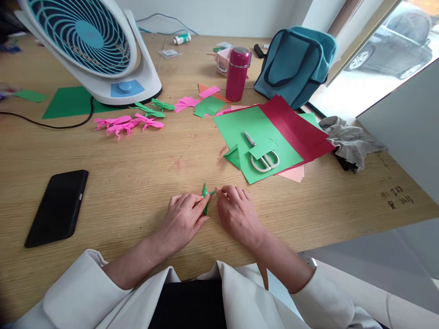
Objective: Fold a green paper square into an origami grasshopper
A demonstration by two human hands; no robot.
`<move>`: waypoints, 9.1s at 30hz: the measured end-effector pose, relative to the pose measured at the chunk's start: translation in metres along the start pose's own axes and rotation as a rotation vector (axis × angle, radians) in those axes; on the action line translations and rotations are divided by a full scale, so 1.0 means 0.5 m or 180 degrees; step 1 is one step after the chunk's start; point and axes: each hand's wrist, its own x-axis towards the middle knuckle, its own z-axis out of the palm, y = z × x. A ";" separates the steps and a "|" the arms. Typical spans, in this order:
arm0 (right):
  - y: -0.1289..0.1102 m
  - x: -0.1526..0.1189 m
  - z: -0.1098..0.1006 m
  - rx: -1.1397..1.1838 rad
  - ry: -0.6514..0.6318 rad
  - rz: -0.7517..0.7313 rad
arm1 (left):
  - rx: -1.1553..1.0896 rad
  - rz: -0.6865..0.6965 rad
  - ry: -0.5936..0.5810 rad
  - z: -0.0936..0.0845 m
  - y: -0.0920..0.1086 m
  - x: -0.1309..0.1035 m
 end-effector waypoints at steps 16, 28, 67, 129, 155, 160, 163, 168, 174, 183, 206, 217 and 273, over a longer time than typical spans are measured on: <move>0.007 0.000 -0.003 0.0472 -0.0138 -0.0519 | -0.0318 0.0432 0.0594 -0.007 -0.040 -0.009; 0.035 0.002 0.000 0.0412 -0.0252 -0.0773 | -0.0021 0.0571 0.0262 -0.008 -0.031 -0.002; 0.049 0.012 -0.026 0.0560 -0.0505 -0.1016 | -0.0879 -0.0460 -0.1298 -0.068 -0.097 0.167; 0.053 0.008 -0.011 0.0631 -0.0398 -0.0938 | 0.0871 0.0678 0.0818 -0.006 -0.037 0.059; 0.048 0.009 -0.020 0.0711 -0.0411 -0.0877 | 0.0289 0.1076 0.0651 -0.014 -0.061 0.038; 0.046 0.011 -0.024 0.0704 -0.0432 -0.0851 | 0.0588 0.1243 0.0576 -0.022 -0.058 0.032; 0.045 0.012 -0.025 0.0686 -0.0455 -0.0849 | 0.0764 0.1285 0.0504 -0.026 -0.050 0.028; 0.044 0.014 -0.024 0.0636 -0.0423 -0.0841 | 0.0789 0.1048 0.0359 -0.020 -0.037 0.011; 0.044 0.012 -0.022 0.0658 -0.0423 -0.0815 | 0.0539 0.0673 0.0463 -0.005 -0.033 -0.011; 0.042 0.013 -0.025 0.0714 -0.0466 -0.0798 | 0.0598 0.0670 0.0410 -0.010 -0.025 0.004; 0.032 0.009 -0.022 0.0350 -0.0511 -0.0943 | 0.0298 0.0345 0.0504 0.000 -0.022 -0.013; 0.022 0.009 -0.010 0.0202 -0.0491 -0.0766 | 0.0092 0.0085 0.0590 -0.018 -0.030 -0.023; -0.046 0.158 0.059 0.5396 -0.0001 0.2020 | -0.3350 -0.1586 0.1560 -0.039 -0.070 0.075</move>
